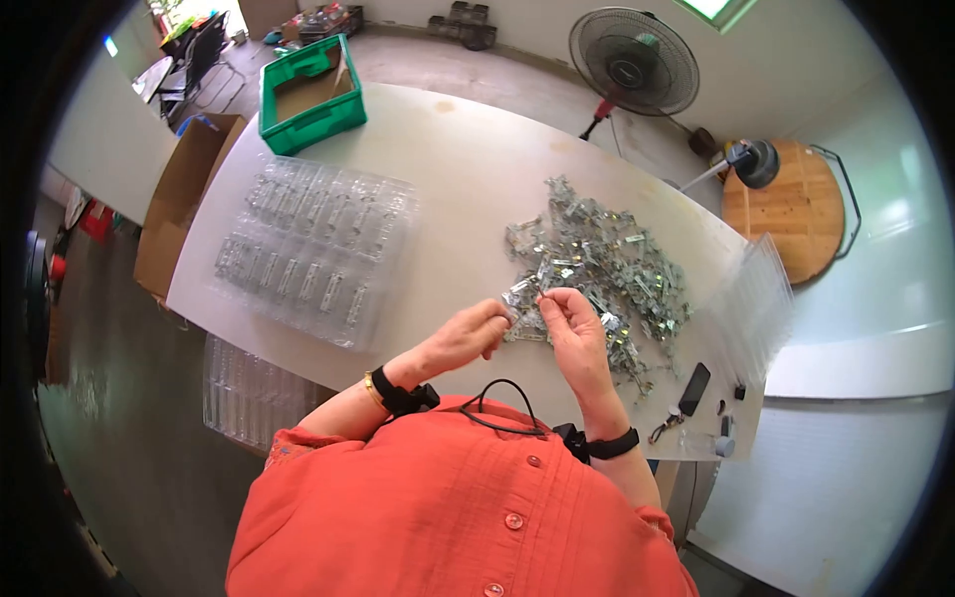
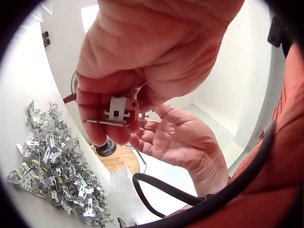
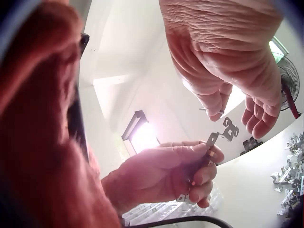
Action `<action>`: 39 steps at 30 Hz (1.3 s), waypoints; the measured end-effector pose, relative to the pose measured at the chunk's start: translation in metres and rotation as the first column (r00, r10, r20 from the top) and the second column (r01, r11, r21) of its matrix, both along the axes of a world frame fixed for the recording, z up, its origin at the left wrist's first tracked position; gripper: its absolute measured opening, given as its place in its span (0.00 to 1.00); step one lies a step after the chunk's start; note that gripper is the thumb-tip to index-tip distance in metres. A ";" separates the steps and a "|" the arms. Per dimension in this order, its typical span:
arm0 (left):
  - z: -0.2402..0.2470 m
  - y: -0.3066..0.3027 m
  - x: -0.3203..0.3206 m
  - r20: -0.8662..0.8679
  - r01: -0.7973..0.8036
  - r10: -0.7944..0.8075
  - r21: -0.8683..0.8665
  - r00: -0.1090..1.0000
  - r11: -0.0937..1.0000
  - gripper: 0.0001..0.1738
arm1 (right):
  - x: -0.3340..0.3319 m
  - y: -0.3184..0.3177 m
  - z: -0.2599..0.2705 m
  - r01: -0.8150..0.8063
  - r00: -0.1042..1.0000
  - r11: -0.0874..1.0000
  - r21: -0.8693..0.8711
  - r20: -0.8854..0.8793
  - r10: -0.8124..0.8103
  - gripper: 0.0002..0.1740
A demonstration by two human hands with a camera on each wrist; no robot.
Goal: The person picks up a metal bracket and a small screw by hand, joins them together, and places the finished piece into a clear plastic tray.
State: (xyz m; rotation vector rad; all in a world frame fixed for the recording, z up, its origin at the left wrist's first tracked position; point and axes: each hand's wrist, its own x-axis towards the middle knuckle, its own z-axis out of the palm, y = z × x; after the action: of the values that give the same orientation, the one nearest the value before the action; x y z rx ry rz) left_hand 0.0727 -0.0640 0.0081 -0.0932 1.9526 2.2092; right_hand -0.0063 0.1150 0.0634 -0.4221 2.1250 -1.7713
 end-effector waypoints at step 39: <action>0.013 0.010 0.003 -0.054 -0.072 0.061 -0.240 0.997 0.968 0.14 | 0.005 0.017 0.003 -0.275 0.927 0.961 0.041 0.276 0.253 0.11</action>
State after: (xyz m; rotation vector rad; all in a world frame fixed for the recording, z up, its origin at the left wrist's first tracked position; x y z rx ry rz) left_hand 0.0754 -0.0545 0.0210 -0.1457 2.2683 2.0183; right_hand -0.0018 0.1318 0.0663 -0.4008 1.8455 -1.4946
